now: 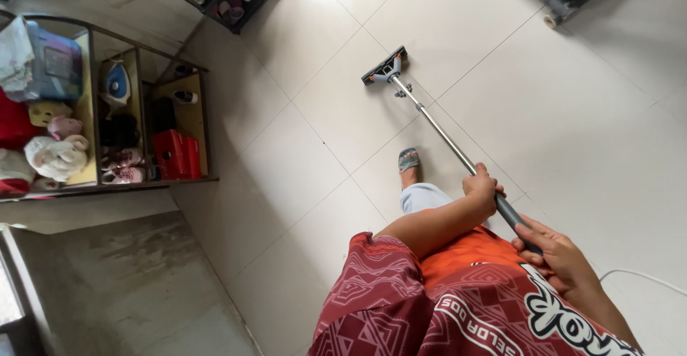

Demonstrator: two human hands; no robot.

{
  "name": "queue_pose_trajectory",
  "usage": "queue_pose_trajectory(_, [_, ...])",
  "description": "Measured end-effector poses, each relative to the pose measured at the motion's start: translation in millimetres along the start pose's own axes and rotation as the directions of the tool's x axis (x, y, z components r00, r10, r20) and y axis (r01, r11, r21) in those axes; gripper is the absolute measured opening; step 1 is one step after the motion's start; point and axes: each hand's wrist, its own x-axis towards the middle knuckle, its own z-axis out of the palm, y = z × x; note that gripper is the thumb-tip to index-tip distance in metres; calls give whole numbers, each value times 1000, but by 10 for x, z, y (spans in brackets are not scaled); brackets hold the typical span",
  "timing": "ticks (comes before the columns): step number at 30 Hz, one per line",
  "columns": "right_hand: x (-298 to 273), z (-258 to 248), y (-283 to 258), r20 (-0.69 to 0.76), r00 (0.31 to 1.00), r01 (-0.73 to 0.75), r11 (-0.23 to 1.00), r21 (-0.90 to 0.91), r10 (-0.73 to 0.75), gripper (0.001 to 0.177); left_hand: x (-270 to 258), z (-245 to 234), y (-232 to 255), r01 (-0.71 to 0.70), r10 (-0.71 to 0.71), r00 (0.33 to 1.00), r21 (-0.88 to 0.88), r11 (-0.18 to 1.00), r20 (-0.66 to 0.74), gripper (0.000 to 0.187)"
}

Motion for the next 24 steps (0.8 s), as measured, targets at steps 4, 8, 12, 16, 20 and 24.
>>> queue_pose_trajectory(4, [162,142,-144,29,1000,5,999,40,-6,63,230,91,226,-4,5,1000,56,998,-22,39])
queue_pose_trajectory(8, [523,324,-337,53,999,-1,999,35,-1,61,717,200,528,-74,71,997,94,993,39,43])
queue_pose_trajectory(12, [624,901,-912,25,999,26,999,-43,-25,59,891,320,1180,-75,70,997,138,988,37,48])
queue_pose_trajectory(16, [1063,1470,-1146,9,999,31,999,-39,-31,64,1180,269,1900,-115,111,993,85,990,46,43])
queue_pose_trajectory(20, [1772,2002,-1054,41,995,86,995,41,-88,58,1953,73,2456,-256,246,966,214,943,75,47])
queue_pose_trajectory(24, [2148,2658,-939,97,981,161,984,76,-167,53,2333,-326,3047,-376,356,926,252,892,123,47])
